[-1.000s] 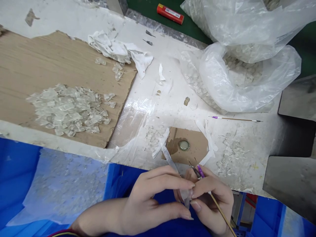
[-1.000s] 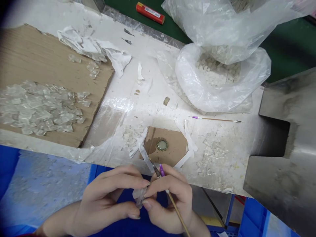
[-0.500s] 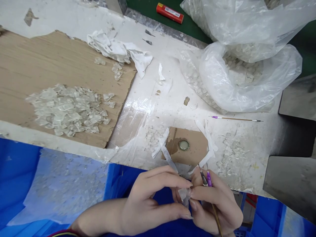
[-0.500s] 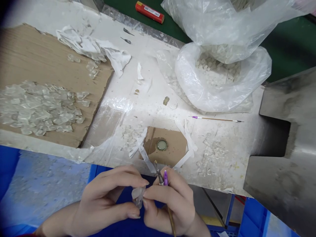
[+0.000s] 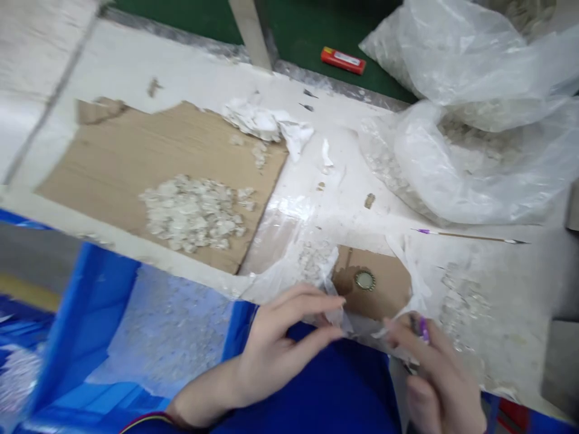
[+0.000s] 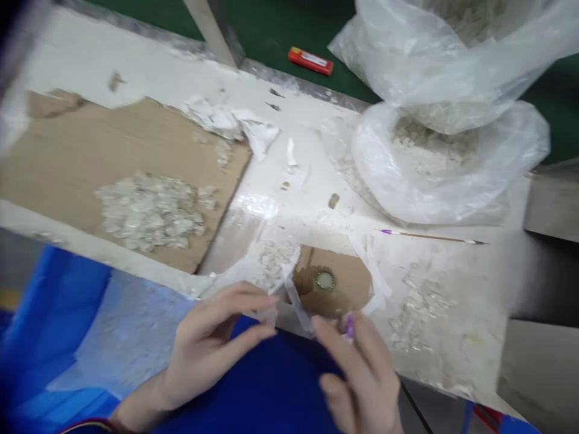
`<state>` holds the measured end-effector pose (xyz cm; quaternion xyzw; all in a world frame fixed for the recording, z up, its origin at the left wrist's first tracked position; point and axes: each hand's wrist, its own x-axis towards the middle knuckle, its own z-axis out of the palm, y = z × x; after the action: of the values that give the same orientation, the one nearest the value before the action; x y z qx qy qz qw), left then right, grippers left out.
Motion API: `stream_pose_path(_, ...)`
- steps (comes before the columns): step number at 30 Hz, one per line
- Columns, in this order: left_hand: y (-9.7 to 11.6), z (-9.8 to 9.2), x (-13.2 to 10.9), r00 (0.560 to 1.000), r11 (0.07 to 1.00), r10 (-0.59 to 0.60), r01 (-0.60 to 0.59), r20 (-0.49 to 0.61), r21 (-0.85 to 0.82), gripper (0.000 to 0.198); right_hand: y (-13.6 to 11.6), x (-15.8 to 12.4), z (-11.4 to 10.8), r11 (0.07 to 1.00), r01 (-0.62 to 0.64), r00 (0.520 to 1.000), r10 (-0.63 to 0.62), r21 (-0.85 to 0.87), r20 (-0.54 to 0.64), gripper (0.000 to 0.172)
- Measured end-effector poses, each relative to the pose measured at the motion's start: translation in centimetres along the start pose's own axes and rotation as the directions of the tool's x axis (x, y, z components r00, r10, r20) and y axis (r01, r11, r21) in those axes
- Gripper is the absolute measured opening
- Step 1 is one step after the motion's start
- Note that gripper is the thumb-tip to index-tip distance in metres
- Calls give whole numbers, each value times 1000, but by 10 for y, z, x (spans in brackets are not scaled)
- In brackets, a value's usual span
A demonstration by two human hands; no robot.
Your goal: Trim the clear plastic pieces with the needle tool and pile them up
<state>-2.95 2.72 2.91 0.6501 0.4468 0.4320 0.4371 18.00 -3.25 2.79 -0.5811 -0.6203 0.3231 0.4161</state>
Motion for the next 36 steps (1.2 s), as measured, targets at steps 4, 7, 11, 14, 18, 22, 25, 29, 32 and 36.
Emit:
stream_pose_path(4, -32, -52, 13, 947, 834, 99, 90, -307, 545, 16, 22, 14, 15, 968, -8, 982, 54, 250, -180, 43)
stream_pose_path(7, -55, -87, 20, 887, 690, 203, 172, -416, 703, 22, 28, 21, 24, 961, -17, 975, 77, 276, -210, 29)
stream_pose_path(11, -66, -91, 20, 885, 676, 263, 115, -384, 728, 29, 29, 22, 27, 998, -55, 986, 52, -20, -156, 10)
stream_pose_path(14, -62, -70, 12, 966, 721, 196, -27, -167, 692, 20, 27, 24, 28, 989, -41, 992, 23, -144, -127, 9)
stream_pose_path(18, -63, -40, 7, 992, 776, 128, -105, 9, 622, 21, 24, 27, 33, 983, -28, 991, 4, -180, -133, 9)
stream_pose_path(22, -70, -28, 8, 996, 805, 80, -81, 28, 588, 18, 28, 24, 35, 972, -33, 990, -1, -231, -143, 8)
stream_pose_path(25, -72, -29, 7, 998, 829, 57, -64, 28, 556, 17, 31, 21, 34, 966, 5, 995, -31, -258, -97, 10)
stream_pose_path(29, -74, -36, 5, 994, 848, 74, -103, 75, 520, 18, 30, 20, 32, 958, 40, 996, -62, -283, -70, 14)
stream_pose_path(32, -74, -40, 4, 989, 844, 111, -148, 102, 515, 20, 29, 21, 32, 959, 70, 994, -90, -276, -61, 16)
stream_pose_path(36, -73, -38, 6, 986, 844, 106, -156, 126, 513, 19, 28, 23, 31, 966, 88, 993, -103, -244, -53, 18)
